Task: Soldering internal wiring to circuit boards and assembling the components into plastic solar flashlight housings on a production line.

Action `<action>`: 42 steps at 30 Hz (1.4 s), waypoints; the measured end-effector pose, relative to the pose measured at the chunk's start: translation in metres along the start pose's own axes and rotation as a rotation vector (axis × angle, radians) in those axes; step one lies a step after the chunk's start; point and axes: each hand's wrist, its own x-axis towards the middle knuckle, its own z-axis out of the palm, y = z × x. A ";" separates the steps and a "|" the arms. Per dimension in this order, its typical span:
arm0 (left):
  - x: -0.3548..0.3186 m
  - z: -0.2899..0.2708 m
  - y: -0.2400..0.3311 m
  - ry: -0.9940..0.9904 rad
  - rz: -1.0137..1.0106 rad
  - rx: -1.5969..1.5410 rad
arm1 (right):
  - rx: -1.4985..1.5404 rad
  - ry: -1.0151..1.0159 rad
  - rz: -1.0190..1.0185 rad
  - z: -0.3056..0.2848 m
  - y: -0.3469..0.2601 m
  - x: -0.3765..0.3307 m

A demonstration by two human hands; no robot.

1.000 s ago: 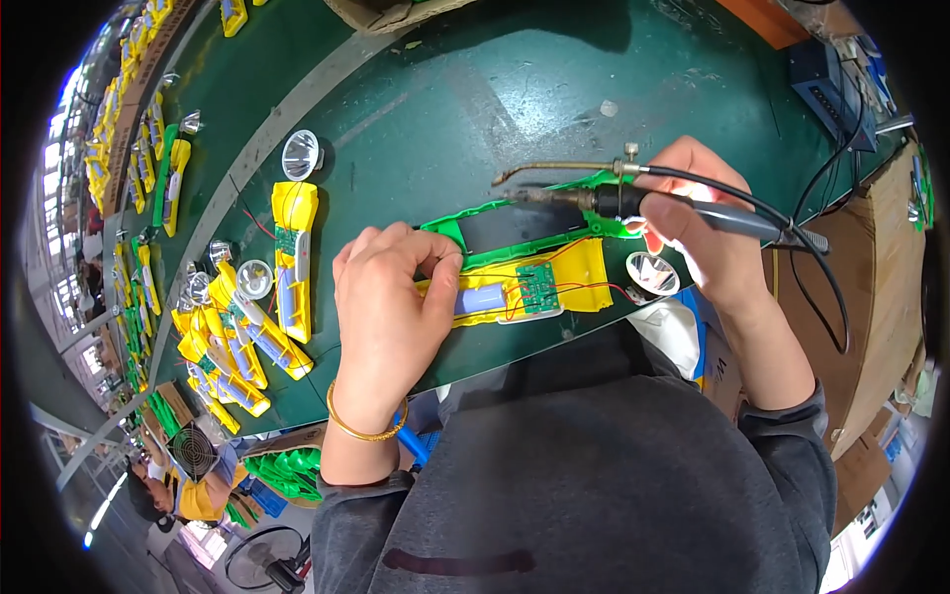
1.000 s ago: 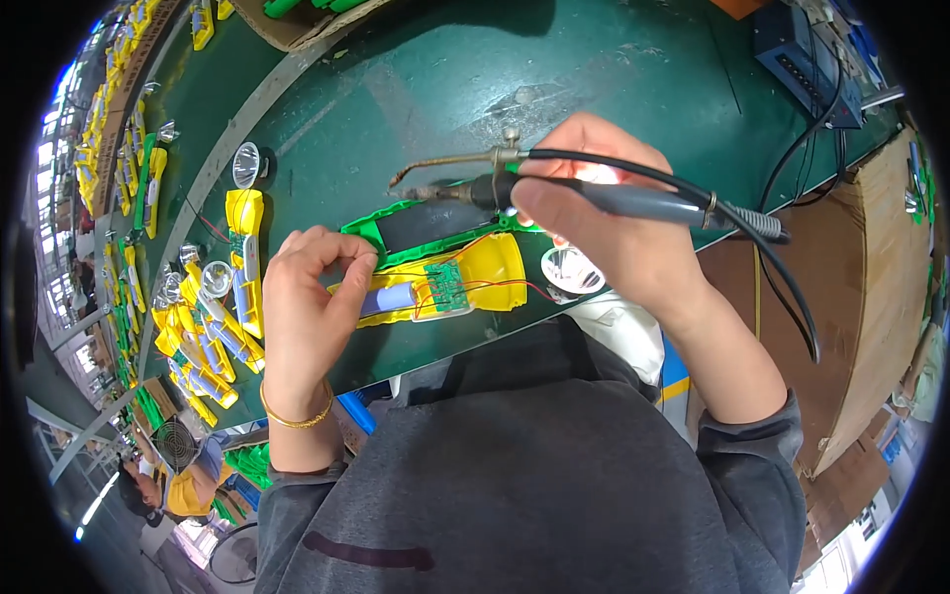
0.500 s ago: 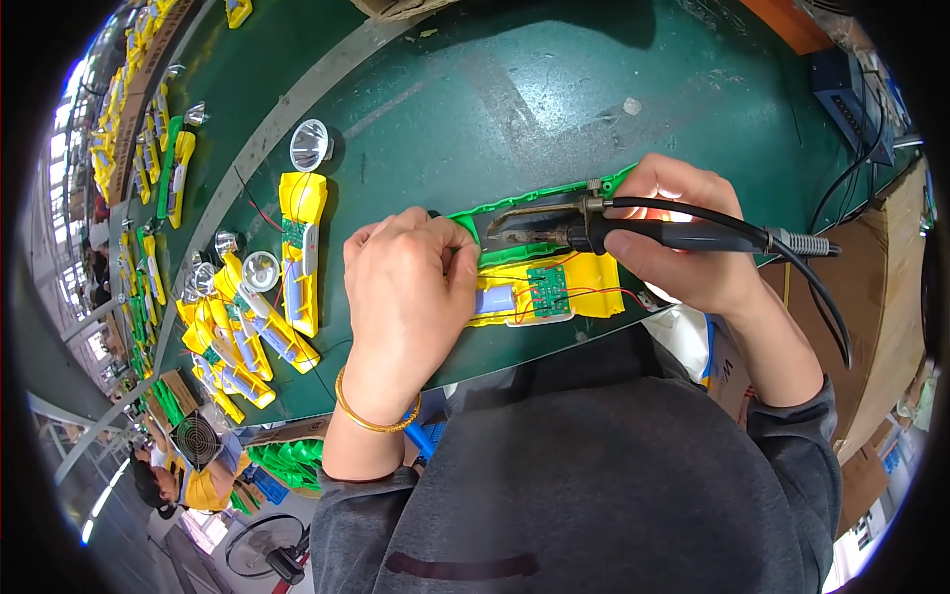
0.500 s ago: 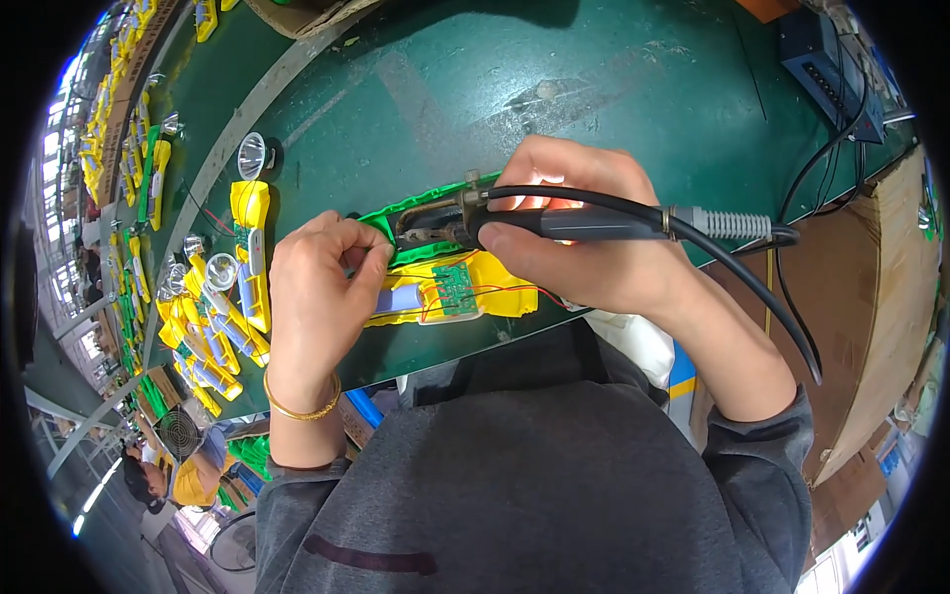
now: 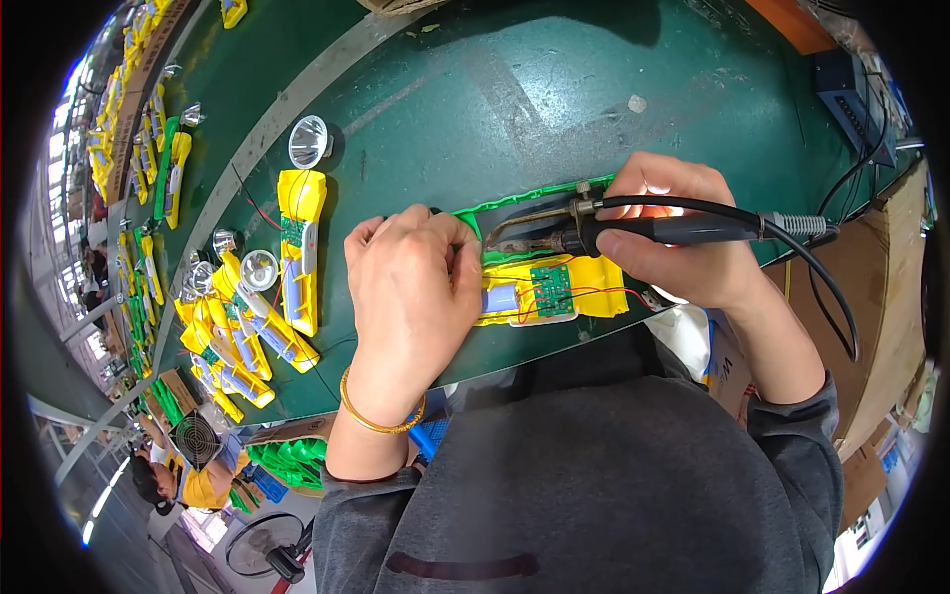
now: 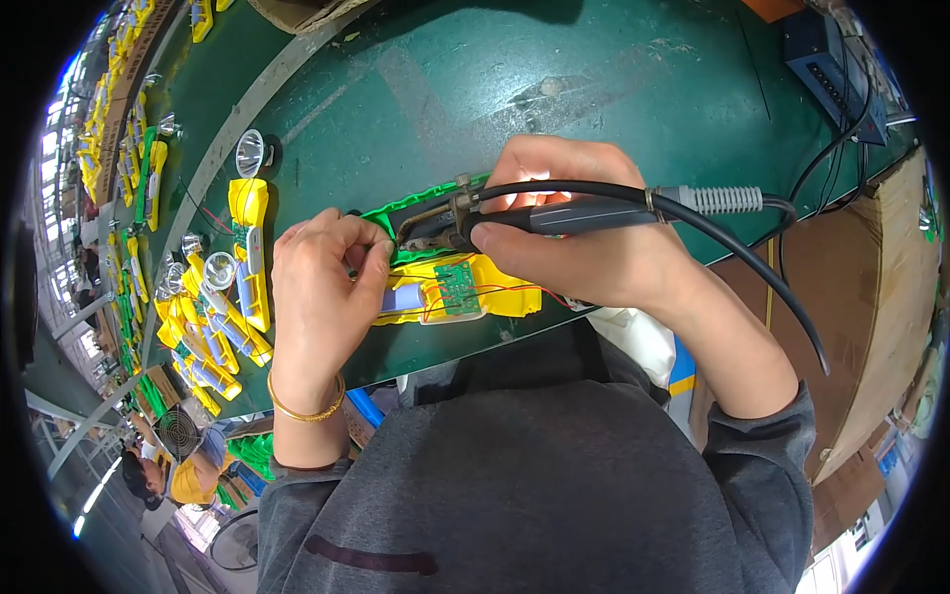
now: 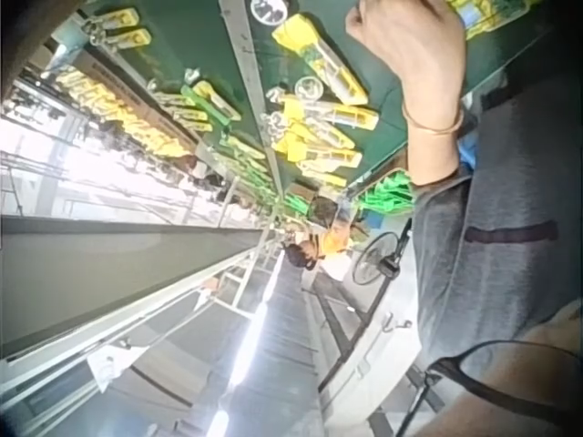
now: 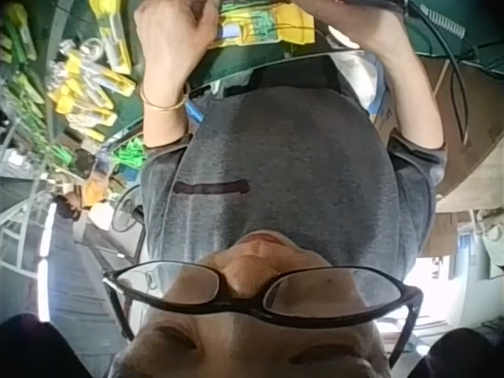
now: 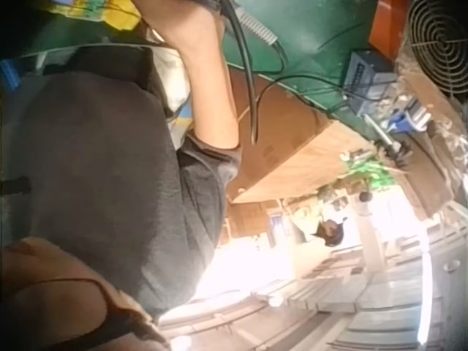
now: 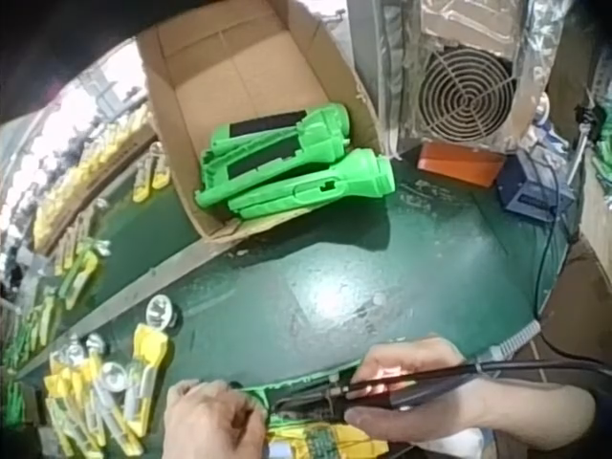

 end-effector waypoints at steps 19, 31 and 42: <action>0.001 -0.001 0.000 -0.007 -0.004 -0.013 | 0.160 0.140 0.071 -0.014 -0.005 -0.016; 0.006 -0.007 0.004 -0.066 -0.076 -0.041 | 0.355 0.360 0.009 -0.025 -0.002 -0.036; -0.006 -0.037 0.009 0.224 -0.121 -0.258 | 0.375 0.369 -0.012 -0.035 0.003 -0.039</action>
